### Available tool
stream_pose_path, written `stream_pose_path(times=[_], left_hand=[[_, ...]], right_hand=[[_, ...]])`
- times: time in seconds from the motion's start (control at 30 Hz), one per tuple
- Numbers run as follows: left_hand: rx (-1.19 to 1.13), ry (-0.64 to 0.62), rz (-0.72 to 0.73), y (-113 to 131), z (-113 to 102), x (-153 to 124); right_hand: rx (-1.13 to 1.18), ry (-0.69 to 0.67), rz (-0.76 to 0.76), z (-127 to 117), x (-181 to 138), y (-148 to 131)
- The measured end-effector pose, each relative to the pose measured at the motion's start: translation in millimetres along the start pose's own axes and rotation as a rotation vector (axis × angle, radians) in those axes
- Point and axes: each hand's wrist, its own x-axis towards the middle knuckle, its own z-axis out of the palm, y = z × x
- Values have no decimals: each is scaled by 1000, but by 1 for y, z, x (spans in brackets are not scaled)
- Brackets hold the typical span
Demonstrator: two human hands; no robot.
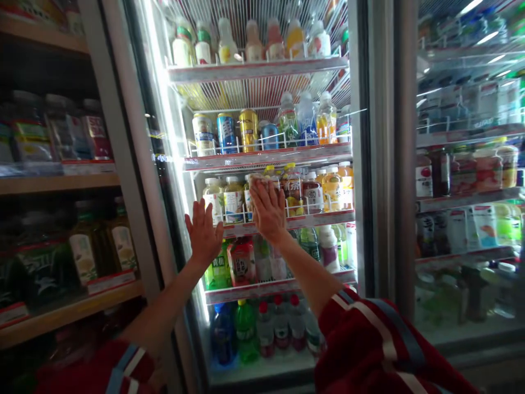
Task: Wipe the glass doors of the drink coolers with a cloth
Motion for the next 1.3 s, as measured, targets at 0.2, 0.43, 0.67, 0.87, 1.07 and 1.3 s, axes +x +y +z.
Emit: stream_pose_path(times=[0.2, 0.43, 0.67, 0.87, 1.07, 1.3], left_hand=[[-7, 14, 71, 19, 11, 6], [15, 26, 96, 20, 17, 5], [-55, 16, 92, 34, 21, 6], [-60, -23, 108, 44, 24, 6], [-68, -41, 110, 40, 24, 5], [-64, -19, 148, 65, 29, 5]], right_hand=[[7, -42, -141, 1, -17, -15], [-2, 21, -11, -4, -19, 19], [-22, 68, -64, -3, -29, 9], [-45, 39, -118, -4, -38, 14], [-55, 66, 91, -17, -41, 59], [-57, 98, -18, -11, -49, 35]])
